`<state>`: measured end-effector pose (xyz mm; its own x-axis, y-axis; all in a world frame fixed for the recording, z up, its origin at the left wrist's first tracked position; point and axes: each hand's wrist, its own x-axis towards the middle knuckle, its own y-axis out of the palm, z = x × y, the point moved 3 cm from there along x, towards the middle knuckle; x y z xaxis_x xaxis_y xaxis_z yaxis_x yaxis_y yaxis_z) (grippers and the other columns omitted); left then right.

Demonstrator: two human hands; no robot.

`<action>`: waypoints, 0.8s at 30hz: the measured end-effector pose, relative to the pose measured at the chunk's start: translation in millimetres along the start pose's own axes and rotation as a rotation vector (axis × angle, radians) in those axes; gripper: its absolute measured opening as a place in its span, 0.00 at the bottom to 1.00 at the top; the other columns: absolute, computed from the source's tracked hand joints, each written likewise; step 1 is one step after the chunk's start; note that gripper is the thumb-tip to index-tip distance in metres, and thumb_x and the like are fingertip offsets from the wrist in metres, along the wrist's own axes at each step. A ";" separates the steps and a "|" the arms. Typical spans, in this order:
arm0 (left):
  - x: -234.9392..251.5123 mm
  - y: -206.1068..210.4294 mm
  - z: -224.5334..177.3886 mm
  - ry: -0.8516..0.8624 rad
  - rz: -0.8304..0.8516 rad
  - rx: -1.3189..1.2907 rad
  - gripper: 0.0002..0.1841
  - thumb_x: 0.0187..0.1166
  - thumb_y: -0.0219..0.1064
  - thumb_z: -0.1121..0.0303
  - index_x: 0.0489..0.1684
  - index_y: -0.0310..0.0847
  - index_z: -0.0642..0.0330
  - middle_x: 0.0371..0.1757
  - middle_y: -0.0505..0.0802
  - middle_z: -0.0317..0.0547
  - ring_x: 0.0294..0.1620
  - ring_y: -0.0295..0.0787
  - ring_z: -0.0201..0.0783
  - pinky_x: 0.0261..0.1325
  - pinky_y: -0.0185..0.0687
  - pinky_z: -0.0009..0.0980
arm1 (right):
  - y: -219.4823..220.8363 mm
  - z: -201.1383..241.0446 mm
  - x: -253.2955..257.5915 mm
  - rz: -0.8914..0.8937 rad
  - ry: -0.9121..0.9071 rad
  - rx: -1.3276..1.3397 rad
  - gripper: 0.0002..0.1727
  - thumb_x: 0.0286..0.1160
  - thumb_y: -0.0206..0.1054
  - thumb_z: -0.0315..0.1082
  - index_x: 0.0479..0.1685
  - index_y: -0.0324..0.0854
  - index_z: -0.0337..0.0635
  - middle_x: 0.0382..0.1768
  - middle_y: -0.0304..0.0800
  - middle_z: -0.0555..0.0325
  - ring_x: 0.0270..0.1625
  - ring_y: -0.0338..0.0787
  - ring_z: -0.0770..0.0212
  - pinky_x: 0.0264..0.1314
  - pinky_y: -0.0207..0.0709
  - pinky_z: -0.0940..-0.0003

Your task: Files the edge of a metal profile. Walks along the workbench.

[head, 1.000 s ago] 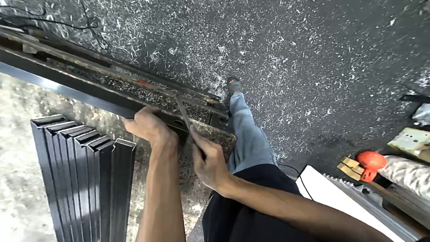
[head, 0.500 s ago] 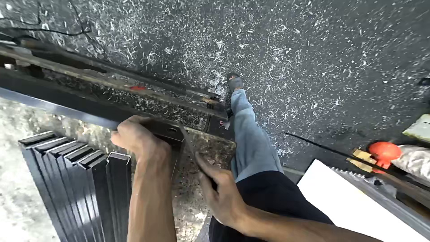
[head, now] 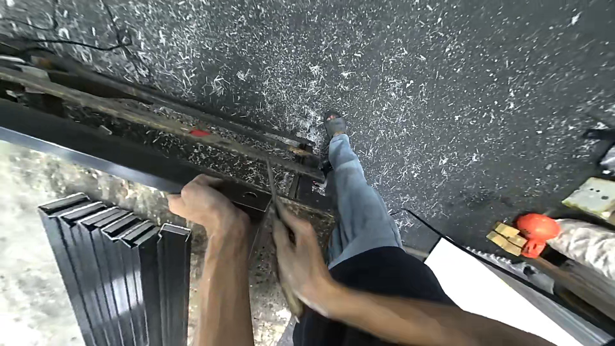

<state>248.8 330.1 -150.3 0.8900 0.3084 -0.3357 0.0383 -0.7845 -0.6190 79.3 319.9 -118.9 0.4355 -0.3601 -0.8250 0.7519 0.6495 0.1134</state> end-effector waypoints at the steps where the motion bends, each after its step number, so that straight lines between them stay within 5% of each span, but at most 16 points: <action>1: -0.3 1.3 -2.0 0.001 0.000 -0.006 0.26 0.47 0.69 0.85 0.50 0.73 0.62 0.40 0.86 0.50 0.36 0.88 0.42 0.32 0.87 0.44 | -2.1 -2.3 -16.7 0.021 -0.014 0.044 0.27 0.91 0.54 0.36 0.88 0.69 0.51 0.42 0.91 0.55 0.28 0.85 0.66 0.32 0.86 0.66; 4: -4.3 1.9 -2.9 -0.021 0.007 -0.010 0.27 0.47 0.67 0.87 0.51 0.72 0.62 0.41 0.85 0.50 0.37 0.87 0.40 0.32 0.85 0.42 | -7.1 -13.2 -24.9 0.003 -0.064 0.010 0.26 0.87 0.56 0.32 0.84 0.73 0.42 0.43 0.93 0.54 0.29 0.86 0.68 0.36 0.86 0.69; 8: -2.6 1.7 -1.8 -0.007 0.011 -0.041 0.26 0.47 0.67 0.88 0.50 0.72 0.62 0.41 0.86 0.50 0.37 0.88 0.40 0.31 0.87 0.42 | -2.3 -4.3 12.8 -0.011 -0.003 -0.116 0.26 0.91 0.54 0.39 0.88 0.71 0.58 0.41 0.92 0.57 0.32 0.87 0.65 0.38 0.86 0.63; 13: -1.1 4.1 0.7 0.003 0.027 -0.073 0.29 0.46 0.67 0.88 0.54 0.74 0.63 0.45 0.87 0.51 0.43 0.89 0.40 0.36 0.89 0.43 | -14.1 -14.7 -13.6 0.006 -0.119 -0.184 0.26 0.86 0.57 0.32 0.83 0.75 0.44 0.38 0.93 0.56 0.30 0.87 0.68 0.39 0.85 0.68; 16: -0.4 5.1 -1.2 0.007 0.018 -0.053 0.28 0.46 0.67 0.87 0.52 0.73 0.62 0.44 0.87 0.49 0.42 0.89 0.39 0.36 0.88 0.42 | -8.3 -3.9 23.0 -0.012 -0.091 -0.236 0.26 0.88 0.57 0.35 0.86 0.73 0.52 0.45 0.94 0.55 0.39 0.91 0.65 0.46 0.88 0.64; 20: 1.6 6.4 -3.2 0.007 0.017 -0.069 0.29 0.46 0.67 0.89 0.55 0.73 0.63 0.45 0.87 0.50 0.43 0.89 0.40 0.37 0.89 0.42 | -31.4 -0.6 -11.0 0.106 -0.068 -0.330 0.27 0.87 0.56 0.37 0.86 0.73 0.52 0.39 0.93 0.58 0.34 0.88 0.67 0.42 0.85 0.67; 22: 1.4 7.0 -3.4 -0.005 0.016 -0.050 0.30 0.46 0.67 0.88 0.56 0.73 0.63 0.48 0.87 0.50 0.45 0.89 0.39 0.39 0.89 0.42 | -30.8 3.4 0.9 0.103 -0.073 -0.355 0.26 0.86 0.57 0.35 0.83 0.76 0.49 0.41 0.95 0.55 0.38 0.91 0.65 0.46 0.86 0.64; 24: 1.4 5.4 -2.7 -0.012 0.009 -0.022 0.29 0.46 0.67 0.87 0.54 0.73 0.62 0.47 0.86 0.49 0.45 0.88 0.39 0.39 0.88 0.42 | -16.7 9.5 30.3 0.073 -0.022 -0.290 0.25 0.89 0.57 0.36 0.84 0.75 0.52 0.40 0.92 0.53 0.34 0.89 0.61 0.39 0.86 0.60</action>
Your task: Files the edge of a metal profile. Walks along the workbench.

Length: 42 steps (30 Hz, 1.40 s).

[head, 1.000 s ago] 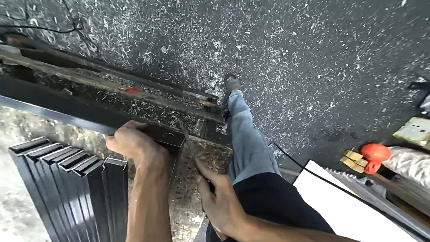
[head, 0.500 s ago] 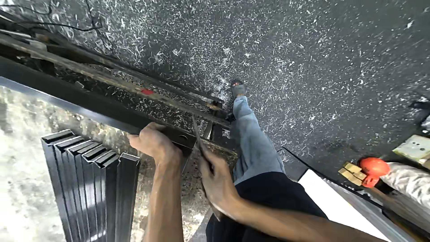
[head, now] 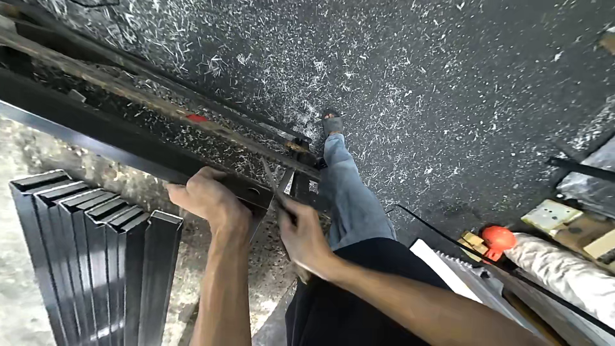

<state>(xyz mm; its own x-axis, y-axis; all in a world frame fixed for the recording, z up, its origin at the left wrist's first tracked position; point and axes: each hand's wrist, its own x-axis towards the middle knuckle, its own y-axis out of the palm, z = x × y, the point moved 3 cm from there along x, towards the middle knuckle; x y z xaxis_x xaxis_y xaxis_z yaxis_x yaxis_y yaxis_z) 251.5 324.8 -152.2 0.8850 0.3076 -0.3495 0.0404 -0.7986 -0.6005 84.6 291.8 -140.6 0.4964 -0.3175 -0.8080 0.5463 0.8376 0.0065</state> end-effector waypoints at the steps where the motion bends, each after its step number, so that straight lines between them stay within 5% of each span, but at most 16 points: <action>1: 0.4 -1.0 0.0 0.001 -0.006 0.001 0.29 0.45 0.67 0.87 0.53 0.73 0.62 0.47 0.87 0.49 0.44 0.88 0.39 0.38 0.88 0.42 | 4.1 3.5 5.1 0.001 0.038 0.057 0.25 0.90 0.55 0.37 0.86 0.73 0.55 0.39 0.90 0.53 0.32 0.87 0.61 0.36 0.85 0.59; 3: 1.9 -0.2 -2.4 0.006 -0.010 -0.018 0.29 0.43 0.67 0.88 0.52 0.73 0.62 0.44 0.87 0.49 0.41 0.88 0.39 0.35 0.87 0.41 | 1.2 5.5 -11.8 0.045 0.109 0.191 0.25 0.91 0.54 0.39 0.86 0.73 0.57 0.38 0.89 0.56 0.29 0.85 0.64 0.33 0.84 0.63; 5: 1.3 1.4 -2.1 0.001 -0.004 -0.041 0.29 0.44 0.67 0.89 0.52 0.72 0.62 0.45 0.86 0.50 0.42 0.88 0.39 0.35 0.88 0.42 | -7.7 5.4 -35.0 0.098 0.191 0.339 0.26 0.90 0.53 0.37 0.87 0.71 0.51 0.32 0.85 0.55 0.18 0.82 0.63 0.19 0.85 0.64; 8: -1.1 -1.7 -0.2 -0.001 0.011 -0.044 0.30 0.46 0.66 0.88 0.55 0.72 0.62 0.47 0.86 0.50 0.44 0.88 0.40 0.37 0.88 0.43 | -8.8 12.1 -12.6 0.140 0.324 0.476 0.21 0.91 0.54 0.39 0.78 0.78 0.48 0.25 0.82 0.54 0.16 0.79 0.63 0.16 0.78 0.66; 11: -0.3 -3.8 0.1 0.011 0.017 -0.045 0.30 0.49 0.67 0.87 0.58 0.73 0.63 0.49 0.87 0.50 0.46 0.89 0.41 0.39 0.89 0.44 | -11.8 19.7 4.0 0.231 0.435 0.616 0.24 0.92 0.50 0.45 0.82 0.72 0.58 0.28 0.80 0.56 0.16 0.78 0.64 0.15 0.77 0.70; 15: 0.6 -1.1 1.0 0.009 0.010 -0.067 0.30 0.46 0.67 0.88 0.56 0.72 0.63 0.47 0.87 0.51 0.44 0.89 0.41 0.37 0.88 0.44 | -9.5 2.3 -33.2 0.109 0.211 0.430 0.25 0.91 0.53 0.37 0.85 0.73 0.50 0.28 0.84 0.54 0.17 0.82 0.63 0.18 0.83 0.65; 18: -0.7 -0.4 -0.8 0.009 0.010 -0.076 0.29 0.45 0.66 0.88 0.54 0.72 0.63 0.44 0.86 0.51 0.40 0.89 0.40 0.33 0.88 0.42 | 3.5 -4.8 -3.9 -0.024 -0.046 0.069 0.25 0.89 0.57 0.36 0.84 0.75 0.53 0.42 0.94 0.55 0.33 0.89 0.64 0.38 0.87 0.62; 20: -2.3 -1.3 -1.0 -0.002 0.007 -0.073 0.29 0.46 0.66 0.87 0.54 0.72 0.63 0.44 0.86 0.52 0.40 0.89 0.41 0.34 0.88 0.43 | 7.7 -3.6 1.3 -0.039 -0.075 0.008 0.27 0.90 0.54 0.38 0.88 0.69 0.57 0.41 0.91 0.54 0.30 0.87 0.61 0.32 0.85 0.59; 22: -2.1 -2.7 -0.9 -0.007 -0.004 -0.060 0.28 0.46 0.67 0.87 0.53 0.72 0.62 0.44 0.86 0.51 0.38 0.89 0.40 0.33 0.88 0.42 | 5.7 -10.9 -32.2 -0.008 -0.088 0.023 0.27 0.90 0.55 0.38 0.89 0.69 0.57 0.47 0.94 0.59 0.37 0.90 0.67 0.43 0.88 0.64; 25: -2.6 0.1 -0.8 -0.016 0.006 -0.077 0.30 0.45 0.67 0.87 0.54 0.70 0.62 0.45 0.85 0.51 0.39 0.88 0.40 0.32 0.88 0.41 | 7.0 -21.8 -60.0 -0.027 -0.141 0.111 0.26 0.86 0.57 0.33 0.83 0.75 0.41 0.34 0.91 0.58 0.27 0.87 0.68 0.34 0.87 0.69; 27: -2.0 -0.5 0.2 -0.022 0.006 -0.096 0.30 0.45 0.66 0.87 0.55 0.70 0.62 0.45 0.85 0.52 0.39 0.88 0.41 0.32 0.87 0.42 | 13.3 -17.4 -31.0 -0.062 -0.117 0.132 0.26 0.88 0.57 0.35 0.85 0.74 0.47 0.30 0.90 0.56 0.23 0.85 0.66 0.27 0.86 0.66; 30: -1.9 -2.2 0.4 -0.012 -0.010 -0.115 0.29 0.46 0.67 0.88 0.53 0.72 0.63 0.43 0.86 0.52 0.37 0.89 0.42 0.31 0.87 0.43 | 24.8 -8.5 -12.1 -0.099 -0.067 0.152 0.28 0.92 0.54 0.41 0.91 0.65 0.63 0.41 0.90 0.55 0.26 0.84 0.62 0.29 0.82 0.61; 35: -1.0 -0.9 1.9 -0.011 0.006 -0.121 0.26 0.47 0.67 0.88 0.50 0.72 0.62 0.39 0.86 0.51 0.34 0.88 0.41 0.30 0.87 0.42 | 28.4 -23.7 -59.4 -0.113 -0.187 0.236 0.26 0.86 0.57 0.32 0.83 0.74 0.40 0.28 0.89 0.58 0.19 0.83 0.68 0.23 0.85 0.68; 39: -1.8 -3.2 0.7 -0.003 0.020 -0.127 0.27 0.48 0.68 0.87 0.53 0.72 0.63 0.41 0.86 0.52 0.36 0.88 0.41 0.31 0.88 0.42 | 31.3 -14.6 -22.8 -0.114 -0.197 0.166 0.29 0.91 0.56 0.39 0.91 0.66 0.61 0.32 0.87 0.59 0.20 0.81 0.65 0.22 0.82 0.64; 42: -4.3 -3.7 -1.1 -0.020 0.022 -0.079 0.27 0.49 0.69 0.86 0.52 0.71 0.62 0.40 0.86 0.51 0.35 0.88 0.41 0.31 0.88 0.42 | 25.8 -32.0 -55.2 -0.110 -0.274 0.158 0.27 0.87 0.57 0.32 0.86 0.72 0.46 0.35 0.92 0.58 0.23 0.84 0.69 0.27 0.85 0.68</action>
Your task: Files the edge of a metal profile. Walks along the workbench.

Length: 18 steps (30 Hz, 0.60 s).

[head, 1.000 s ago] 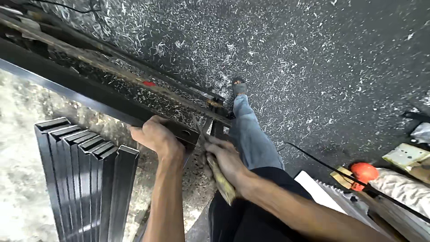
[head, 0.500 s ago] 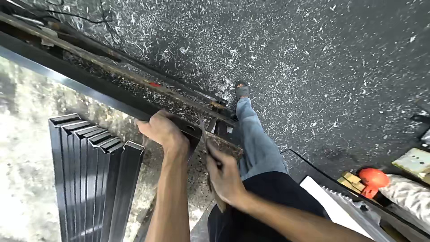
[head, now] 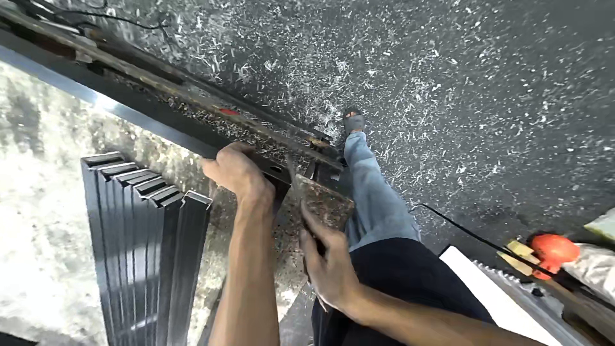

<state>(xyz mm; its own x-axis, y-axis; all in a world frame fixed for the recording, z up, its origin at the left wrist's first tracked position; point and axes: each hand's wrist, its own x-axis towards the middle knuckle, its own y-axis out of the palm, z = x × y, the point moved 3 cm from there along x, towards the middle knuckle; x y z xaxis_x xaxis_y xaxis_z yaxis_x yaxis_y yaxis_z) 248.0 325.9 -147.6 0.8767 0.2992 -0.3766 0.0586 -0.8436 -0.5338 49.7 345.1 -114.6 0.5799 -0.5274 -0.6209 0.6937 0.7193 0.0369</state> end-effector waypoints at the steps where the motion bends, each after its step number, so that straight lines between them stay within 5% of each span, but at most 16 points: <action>1: -2.1 0.9 1.2 -0.005 0.005 0.004 0.27 0.49 0.69 0.86 0.53 0.71 0.62 0.41 0.85 0.51 0.36 0.88 0.41 0.32 0.88 0.42 | -3.2 -0.9 -4.6 -0.011 -0.020 -0.015 0.26 0.85 0.58 0.31 0.82 0.76 0.41 0.32 0.92 0.58 0.22 0.84 0.70 0.28 0.85 0.69; 6: 1.4 -0.6 1.4 0.017 0.014 -0.023 0.28 0.51 0.68 0.85 0.56 0.69 0.61 0.42 0.85 0.52 0.36 0.89 0.43 0.32 0.88 0.43 | 7.7 4.6 24.5 -0.022 -0.022 -0.009 0.28 0.88 0.59 0.35 0.87 0.71 0.54 0.30 0.88 0.60 0.21 0.81 0.68 0.25 0.82 0.67; 10: 0.4 -0.1 4.4 0.009 0.026 0.025 0.29 0.50 0.70 0.83 0.57 0.71 0.62 0.43 0.86 0.53 0.37 0.89 0.44 0.33 0.89 0.45 | -9.8 -3.9 -5.1 -0.009 -0.208 -0.120 0.26 0.81 0.62 0.29 0.79 0.79 0.40 0.40 0.96 0.56 0.34 0.90 0.69 0.42 0.89 0.69; 15: -0.2 -1.1 6.1 0.015 0.006 0.036 0.25 0.50 0.69 0.82 0.52 0.71 0.61 0.41 0.86 0.51 0.35 0.89 0.43 0.31 0.88 0.45 | 5.7 -0.4 26.2 -0.058 -0.242 -0.218 0.28 0.84 0.62 0.33 0.84 0.75 0.53 0.48 0.95 0.59 0.38 0.92 0.66 0.42 0.90 0.63; 18: 0.6 -0.5 3.3 0.024 0.014 0.017 0.26 0.52 0.70 0.83 0.55 0.71 0.61 0.42 0.87 0.52 0.37 0.89 0.44 0.32 0.88 0.46 | -4.5 -8.3 -6.1 -0.010 -0.190 -0.159 0.26 0.84 0.61 0.33 0.82 0.78 0.50 0.47 0.95 0.56 0.40 0.92 0.65 0.47 0.89 0.64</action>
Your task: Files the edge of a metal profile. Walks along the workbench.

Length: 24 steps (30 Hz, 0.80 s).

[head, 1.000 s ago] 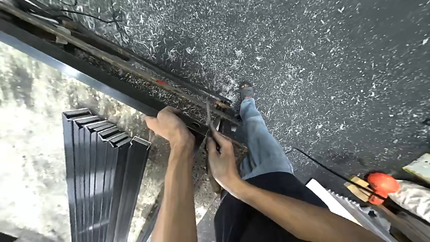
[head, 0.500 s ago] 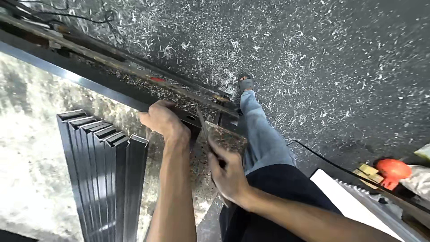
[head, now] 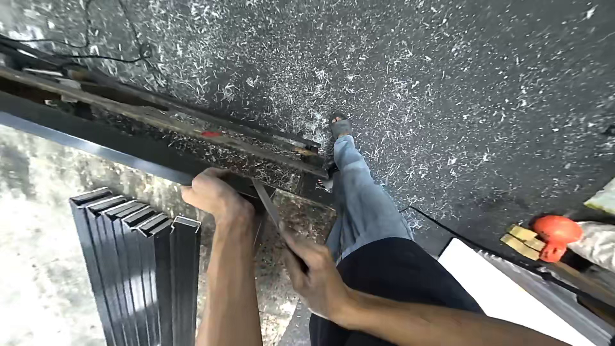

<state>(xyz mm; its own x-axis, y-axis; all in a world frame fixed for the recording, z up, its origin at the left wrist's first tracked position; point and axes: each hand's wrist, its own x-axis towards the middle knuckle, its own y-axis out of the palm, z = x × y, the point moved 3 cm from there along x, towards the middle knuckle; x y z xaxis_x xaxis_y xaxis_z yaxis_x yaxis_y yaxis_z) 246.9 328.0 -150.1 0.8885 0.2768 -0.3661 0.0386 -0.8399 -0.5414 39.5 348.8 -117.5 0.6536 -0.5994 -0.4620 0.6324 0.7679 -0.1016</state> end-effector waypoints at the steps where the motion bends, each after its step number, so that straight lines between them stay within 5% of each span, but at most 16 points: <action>1: 0.1 -0.1 0.7 0.000 0.002 -0.004 0.26 0.53 0.70 0.83 0.55 0.71 0.61 0.43 0.87 0.52 0.39 0.90 0.45 0.33 0.89 0.47 | -2.3 -0.4 -3.5 0.003 0.029 0.026 0.25 0.84 0.61 0.32 0.81 0.79 0.47 0.48 0.96 0.56 0.41 0.93 0.66 0.49 0.90 0.64; 5: 0.8 -0.2 0.8 -0.003 -0.022 0.010 0.27 0.53 0.69 0.83 0.57 0.72 0.62 0.44 0.87 0.52 0.40 0.90 0.44 0.35 0.89 0.46 | 19.1 5.4 49.1 -0.093 0.283 0.178 0.27 0.89 0.58 0.35 0.88 0.70 0.51 0.37 0.91 0.52 0.28 0.87 0.62 0.33 0.87 0.62; 8: 0.0 -0.1 -3.6 -0.014 -0.041 0.044 0.28 0.53 0.70 0.82 0.58 0.72 0.63 0.43 0.87 0.53 0.38 0.90 0.44 0.34 0.89 0.46 | 10.3 17.4 41.1 -0.019 0.403 0.244 0.28 0.91 0.56 0.39 0.90 0.68 0.57 0.47 0.93 0.56 0.33 0.89 0.65 0.39 0.88 0.63; 11: 0.2 1.4 -5.7 -0.004 -0.064 0.039 0.25 0.50 0.69 0.83 0.52 0.75 0.64 0.40 0.87 0.53 0.36 0.89 0.45 0.32 0.87 0.47 | -9.7 22.7 25.7 0.076 0.477 0.323 0.26 0.89 0.55 0.34 0.85 0.72 0.44 0.37 0.89 0.54 0.20 0.83 0.64 0.22 0.85 0.65; 16: 2.8 0.4 -5.9 -0.050 -0.084 0.011 0.23 0.51 0.69 0.84 0.50 0.78 0.63 0.40 0.89 0.55 0.35 0.89 0.49 0.30 0.86 0.52 | -10.8 22.6 87.3 0.167 0.669 0.317 0.24 0.92 0.55 0.40 0.84 0.75 0.51 0.45 0.90 0.50 0.33 0.87 0.60 0.36 0.84 0.61; 19: 7.5 4.9 -7.6 -0.082 -0.122 0.041 0.24 0.51 0.70 0.85 0.53 0.81 0.63 0.42 0.91 0.56 0.39 0.90 0.50 0.34 0.86 0.54 | -41.4 35.9 79.0 0.324 0.790 0.421 0.26 0.91 0.54 0.38 0.87 0.70 0.48 0.31 0.85 0.51 0.17 0.82 0.58 0.16 0.83 0.61; 24: 13.4 4.3 -9.8 -0.182 -0.209 0.156 0.28 0.52 0.72 0.81 0.59 0.84 0.59 0.45 0.93 0.56 0.44 0.92 0.53 0.39 0.86 0.61 | -43.3 40.8 172.5 0.533 0.969 0.256 0.22 0.90 0.55 0.41 0.79 0.75 0.49 0.29 0.84 0.54 0.20 0.82 0.61 0.20 0.81 0.64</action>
<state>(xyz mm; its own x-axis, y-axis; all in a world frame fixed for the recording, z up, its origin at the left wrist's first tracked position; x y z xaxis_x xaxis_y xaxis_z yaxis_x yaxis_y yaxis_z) 263.5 323.5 -149.9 0.7719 0.5263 -0.3565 0.1284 -0.6783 -0.7235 141.8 202.9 -156.9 0.3385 0.3025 -0.8910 0.5090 0.7376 0.4438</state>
